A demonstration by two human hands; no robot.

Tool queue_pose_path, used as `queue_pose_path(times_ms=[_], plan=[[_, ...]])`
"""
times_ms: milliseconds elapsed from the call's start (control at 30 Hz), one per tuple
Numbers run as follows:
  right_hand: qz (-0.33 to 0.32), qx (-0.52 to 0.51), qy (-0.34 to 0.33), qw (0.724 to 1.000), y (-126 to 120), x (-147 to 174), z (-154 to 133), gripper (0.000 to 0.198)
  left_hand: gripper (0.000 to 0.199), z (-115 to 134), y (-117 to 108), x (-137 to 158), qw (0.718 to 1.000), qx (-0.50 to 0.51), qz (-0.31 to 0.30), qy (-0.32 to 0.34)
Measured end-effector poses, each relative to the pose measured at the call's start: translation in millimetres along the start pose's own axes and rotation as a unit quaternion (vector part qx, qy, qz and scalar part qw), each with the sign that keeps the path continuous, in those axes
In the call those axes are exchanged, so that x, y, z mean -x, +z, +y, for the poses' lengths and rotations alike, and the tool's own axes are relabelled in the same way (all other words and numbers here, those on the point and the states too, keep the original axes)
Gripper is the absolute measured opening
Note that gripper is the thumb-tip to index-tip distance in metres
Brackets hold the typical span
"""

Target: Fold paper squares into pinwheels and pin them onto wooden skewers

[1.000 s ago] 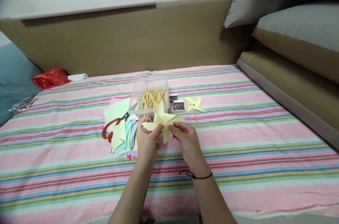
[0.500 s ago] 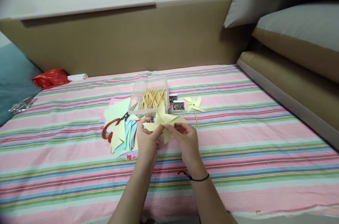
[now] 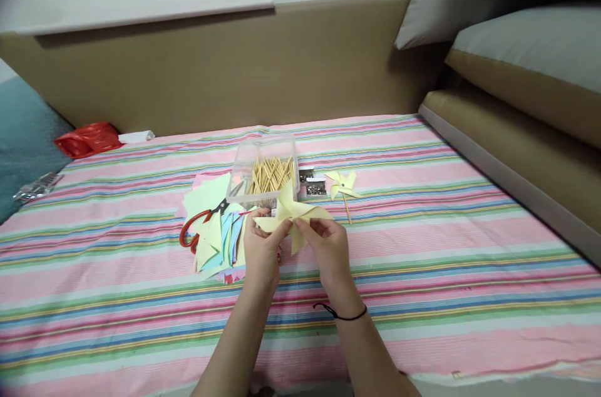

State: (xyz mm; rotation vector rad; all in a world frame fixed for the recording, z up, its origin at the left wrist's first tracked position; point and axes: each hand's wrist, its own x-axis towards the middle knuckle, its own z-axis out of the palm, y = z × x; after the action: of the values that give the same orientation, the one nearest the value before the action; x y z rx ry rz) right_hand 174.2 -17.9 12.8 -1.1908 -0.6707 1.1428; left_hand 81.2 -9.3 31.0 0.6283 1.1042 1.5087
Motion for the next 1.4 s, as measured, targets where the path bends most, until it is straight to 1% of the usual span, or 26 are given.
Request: queue_pose_path(times_ms=[133, 400, 600, 900, 1167, 1400], plan=[[0.006, 0.003, 0.001, 1.0, 1.2, 0.3, -0.1, 0.019, 0.054, -0.5, 0.3, -0.4, 1.0, 0.0, 0.0, -0.011], [0.015, 0.01, -0.02, 1.0, 1.6, 1.2, 1.1, 0.021, 0.056, -1.7, 0.3, -1.5, 1.0, 0.02, -0.004, -0.023], [0.018, 0.01, -0.016, 1.0, 1.2, 0.8, 2.8, 0.024, 0.056, -0.2, 1.4, -0.5, 0.999, 0.023, -0.005, -0.031], [0.029, -0.004, -0.016, 0.999, 1.3, -0.8, 4.6, 0.019, 0.056, -2.4, 0.2, -0.5, 0.999, 0.028, -0.016, -0.028], [0.03, -0.018, -0.017, 0.999, 1.9, -0.7, 5.1, 0.017, 0.055, -3.3, 2.0, -0.5, 0.999, 0.038, -0.009, -0.023], [0.047, -0.014, -0.014, 0.999, 1.5, -0.1, 3.5, 0.017, 0.057, -4.4, 1.7, -0.3, 0.999, 0.034, -0.027, -0.029]])
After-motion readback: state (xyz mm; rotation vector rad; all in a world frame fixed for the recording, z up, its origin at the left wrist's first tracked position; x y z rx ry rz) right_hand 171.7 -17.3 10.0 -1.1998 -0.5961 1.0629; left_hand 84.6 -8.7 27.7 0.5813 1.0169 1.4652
